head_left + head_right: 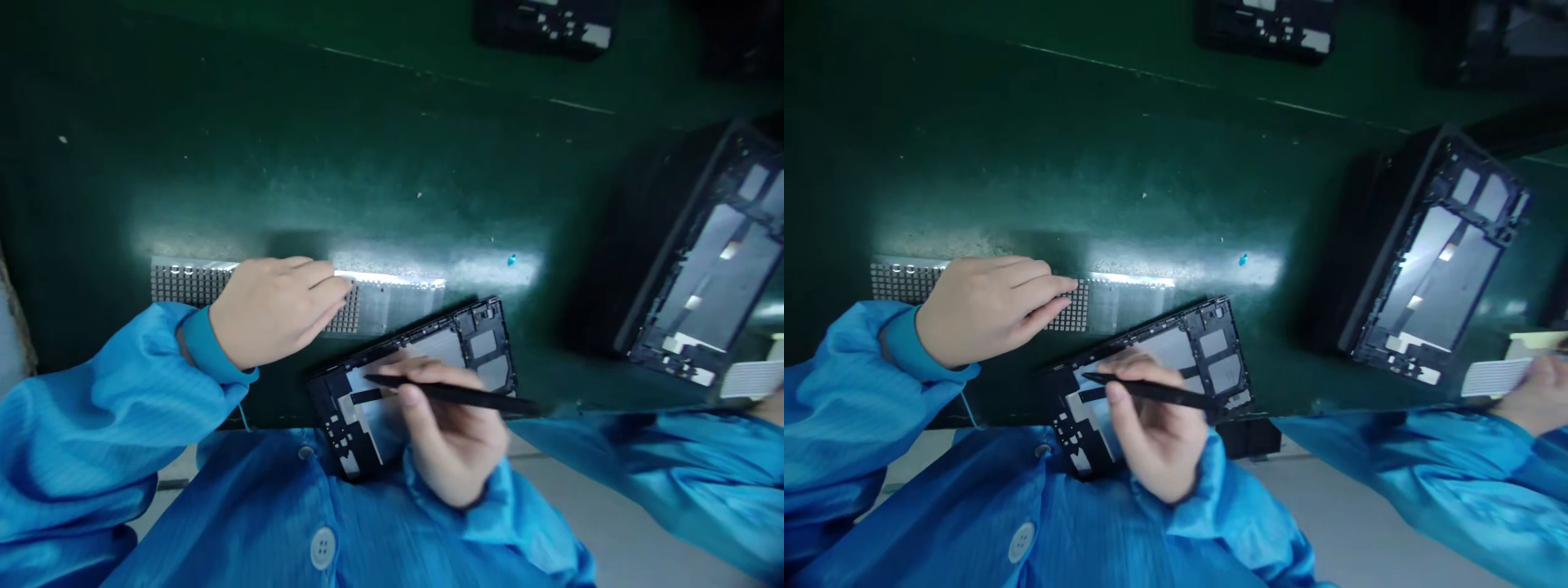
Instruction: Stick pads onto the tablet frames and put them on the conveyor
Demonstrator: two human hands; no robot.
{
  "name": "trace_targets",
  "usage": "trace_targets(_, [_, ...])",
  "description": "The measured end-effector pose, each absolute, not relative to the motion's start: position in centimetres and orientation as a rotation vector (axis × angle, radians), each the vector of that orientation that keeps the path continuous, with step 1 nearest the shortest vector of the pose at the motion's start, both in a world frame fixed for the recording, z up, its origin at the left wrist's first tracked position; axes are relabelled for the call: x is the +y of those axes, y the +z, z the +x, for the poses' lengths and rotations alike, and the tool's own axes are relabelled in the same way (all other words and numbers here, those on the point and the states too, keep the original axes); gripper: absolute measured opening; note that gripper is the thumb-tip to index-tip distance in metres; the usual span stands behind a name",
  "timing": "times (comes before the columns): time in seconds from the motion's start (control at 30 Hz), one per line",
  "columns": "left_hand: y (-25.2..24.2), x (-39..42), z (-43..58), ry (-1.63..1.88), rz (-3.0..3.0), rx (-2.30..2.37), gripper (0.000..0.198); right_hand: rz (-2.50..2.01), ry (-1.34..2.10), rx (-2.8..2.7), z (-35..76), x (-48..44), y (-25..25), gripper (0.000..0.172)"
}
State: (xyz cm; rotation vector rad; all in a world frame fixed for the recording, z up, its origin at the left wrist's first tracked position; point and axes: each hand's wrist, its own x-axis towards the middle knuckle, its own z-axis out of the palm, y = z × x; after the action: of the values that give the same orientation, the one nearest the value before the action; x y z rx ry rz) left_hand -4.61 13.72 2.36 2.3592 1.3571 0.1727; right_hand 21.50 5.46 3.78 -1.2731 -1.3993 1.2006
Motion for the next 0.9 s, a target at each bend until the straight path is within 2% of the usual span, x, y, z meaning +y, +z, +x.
trace_targets(0.17, [2.4,13.9,-4.6,0.177,2.406,1.324,0.054,-1.190,1.149,-1.521,20.3,3.8,2.0,0.035])
trace_targets(0.37, [2.2,13.9,-4.8,0.234,2.514,1.324,0.048,-1.178,1.022,-1.695,20.5,4.5,2.8,0.039])
trace_targets(0.47, [2.1,13.9,-4.9,0.260,2.537,1.326,0.046,-1.170,1.068,-1.854,21.1,6.2,4.2,0.036])
trace_targets(0.67, [1.8,14.1,-5.2,0.254,2.511,1.304,0.045,-1.194,1.223,-1.952,22.2,15.6,4.1,0.012])
trace_targets(0.9, [2.0,14.2,-5.1,0.200,2.464,1.331,0.043,-1.121,1.395,-1.964,22.0,19.4,2.9,0.027])
